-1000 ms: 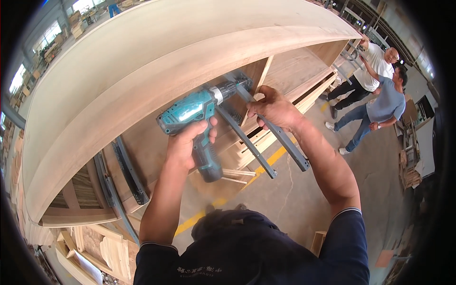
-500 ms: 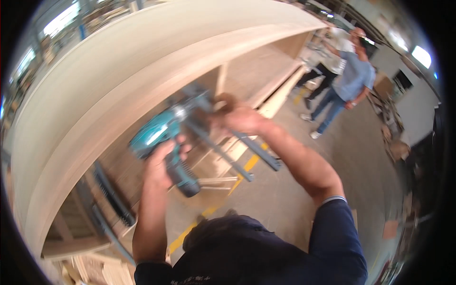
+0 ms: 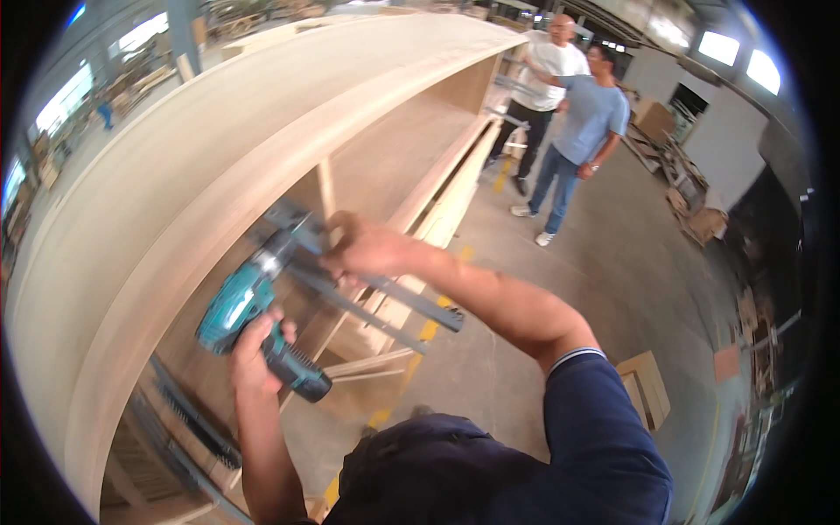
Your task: The person assembles wooden furniture components by aligning panels and using a power drill to drive screws into pre-drilled holes, then installs metal drawer slides onto the interior of a cabinet frame.
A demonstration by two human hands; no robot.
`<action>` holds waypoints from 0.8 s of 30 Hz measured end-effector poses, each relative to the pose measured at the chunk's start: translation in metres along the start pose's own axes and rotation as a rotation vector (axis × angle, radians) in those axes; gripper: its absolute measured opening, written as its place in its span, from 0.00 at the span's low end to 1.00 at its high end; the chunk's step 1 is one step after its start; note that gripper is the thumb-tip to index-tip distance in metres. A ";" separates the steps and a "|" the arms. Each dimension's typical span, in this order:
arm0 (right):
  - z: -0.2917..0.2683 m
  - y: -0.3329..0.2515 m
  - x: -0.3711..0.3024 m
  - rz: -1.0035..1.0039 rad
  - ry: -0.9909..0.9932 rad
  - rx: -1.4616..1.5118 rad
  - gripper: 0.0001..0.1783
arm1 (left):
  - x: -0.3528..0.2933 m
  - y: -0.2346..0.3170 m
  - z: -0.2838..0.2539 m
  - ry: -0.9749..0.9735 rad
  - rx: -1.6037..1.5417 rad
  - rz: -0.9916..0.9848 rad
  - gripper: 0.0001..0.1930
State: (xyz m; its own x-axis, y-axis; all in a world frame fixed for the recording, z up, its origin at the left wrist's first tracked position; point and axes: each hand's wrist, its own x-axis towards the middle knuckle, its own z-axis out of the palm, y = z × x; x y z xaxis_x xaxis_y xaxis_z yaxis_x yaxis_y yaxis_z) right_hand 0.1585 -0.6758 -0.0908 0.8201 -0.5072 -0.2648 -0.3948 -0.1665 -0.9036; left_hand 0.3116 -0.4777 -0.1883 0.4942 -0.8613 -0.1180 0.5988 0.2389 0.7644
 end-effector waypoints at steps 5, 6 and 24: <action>-0.012 0.009 0.000 -0.022 0.061 -0.012 0.35 | 0.007 -0.001 0.011 -0.077 -0.062 -0.040 0.12; -0.009 0.004 -0.001 -0.006 0.069 -0.021 0.29 | 0.004 0.002 0.011 -0.051 -0.062 -0.036 0.14; -0.004 0.002 -0.003 0.021 0.035 -0.011 0.24 | -0.006 -0.025 0.017 -0.017 -0.071 0.029 0.12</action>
State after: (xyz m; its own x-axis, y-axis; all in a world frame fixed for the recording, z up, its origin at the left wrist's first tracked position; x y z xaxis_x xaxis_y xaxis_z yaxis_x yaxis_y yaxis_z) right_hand 0.1542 -0.6779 -0.0905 0.7963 -0.5404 -0.2718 -0.4168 -0.1644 -0.8940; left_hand 0.2835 -0.4863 -0.1961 0.5016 -0.8610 -0.0847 0.6276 0.2948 0.7206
